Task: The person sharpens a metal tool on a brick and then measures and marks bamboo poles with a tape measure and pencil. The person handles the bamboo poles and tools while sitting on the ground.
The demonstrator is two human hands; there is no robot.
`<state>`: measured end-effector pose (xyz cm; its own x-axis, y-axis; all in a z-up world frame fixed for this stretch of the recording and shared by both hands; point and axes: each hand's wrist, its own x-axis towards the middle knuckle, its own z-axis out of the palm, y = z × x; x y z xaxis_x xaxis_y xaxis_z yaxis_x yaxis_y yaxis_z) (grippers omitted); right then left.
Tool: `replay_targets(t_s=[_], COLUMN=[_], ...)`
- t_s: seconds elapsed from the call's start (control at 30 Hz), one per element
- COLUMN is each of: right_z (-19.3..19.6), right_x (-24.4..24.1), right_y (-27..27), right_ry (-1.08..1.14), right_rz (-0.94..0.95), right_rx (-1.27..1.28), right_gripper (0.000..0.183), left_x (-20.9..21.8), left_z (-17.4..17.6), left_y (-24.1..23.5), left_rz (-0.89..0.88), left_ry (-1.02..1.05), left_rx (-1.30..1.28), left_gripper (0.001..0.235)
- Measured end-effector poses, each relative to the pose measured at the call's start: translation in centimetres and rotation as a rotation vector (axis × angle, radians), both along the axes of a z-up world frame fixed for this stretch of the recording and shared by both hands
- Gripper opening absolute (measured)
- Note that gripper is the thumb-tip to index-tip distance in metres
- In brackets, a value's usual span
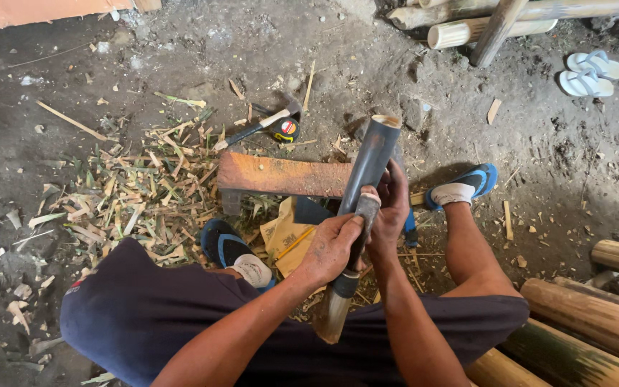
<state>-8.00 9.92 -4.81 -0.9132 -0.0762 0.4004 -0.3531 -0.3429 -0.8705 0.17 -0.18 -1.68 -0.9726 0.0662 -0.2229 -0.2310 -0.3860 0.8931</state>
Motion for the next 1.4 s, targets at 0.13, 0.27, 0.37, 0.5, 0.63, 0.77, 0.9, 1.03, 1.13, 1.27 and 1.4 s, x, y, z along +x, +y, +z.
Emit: replay_targets(t_s=[0.13, 0.27, 0.37, 0.5, 0.63, 0.77, 0.9, 1.03, 1.13, 1.27, 1.4], right_z=[-0.5, -0.7, 1.0, 6.9, 15.8, 19.9, 17.2, 11.2, 5.8, -2.6, -14.4], right_x=[-0.3, -0.7, -1.2, -0.4, -0.3, 0.4, -1.3, -3.3, -4.9, -6.5, -7.0], right_y=[0.2, 1.2, 3.0, 6.6, 11.1, 14.4, 11.9, 6.0, 1.3, -4.8, -9.9], right_ry=[0.053, -0.064, -0.048, 0.134, 0.391, 0.376, 0.133, -0.069, -0.207, -0.401, -0.452], right_rz=[0.012, -0.144, -0.308, -0.443, -0.417, -0.327, -0.294, -0.029, 0.159, -0.014, -0.030], right_rx=[0.011, 0.222, 0.355, 0.648, 0.741, 0.773, 0.485, 0.145, -0.104, 0.264, 0.266], right_gripper=[0.065, 0.058, 0.056, 0.054, 0.050, 0.048, 0.047, 0.044, 0.039, 0.040, 0.034], left_x=[0.0, -0.7, -2.0, -4.5, -7.7, -10.1, -11.4, -12.5, -13.0, -12.4, -11.0], left_z=[-0.9, -0.7, 1.0, 4.6, 9.0, 11.2, 11.2, 9.4, 6.2, 0.2, -7.9], left_y=[0.2, -0.8, -2.7, -3.3, -1.0, 1.7, 1.7, -1.3, -5.4, -10.9, -14.8], left_rz=[0.026, 0.117, 0.190, 0.211, 0.219, 0.116, 0.138, 0.146, 0.140, 0.087, 0.293], left_ry=[-0.001, 0.045, 0.037, 0.243, 0.434, 0.530, 0.681, 0.779, 0.613, 0.097, 0.299], left_rx=[0.029, 0.015, -0.161, -0.087, -0.026, 0.093, -0.300, -0.664, -0.609, -0.601, -0.611], left_gripper=[0.037, 0.040, 0.038, 0.043, 0.043, 0.045, 0.073, 0.095, 0.086, 0.066, 0.053])
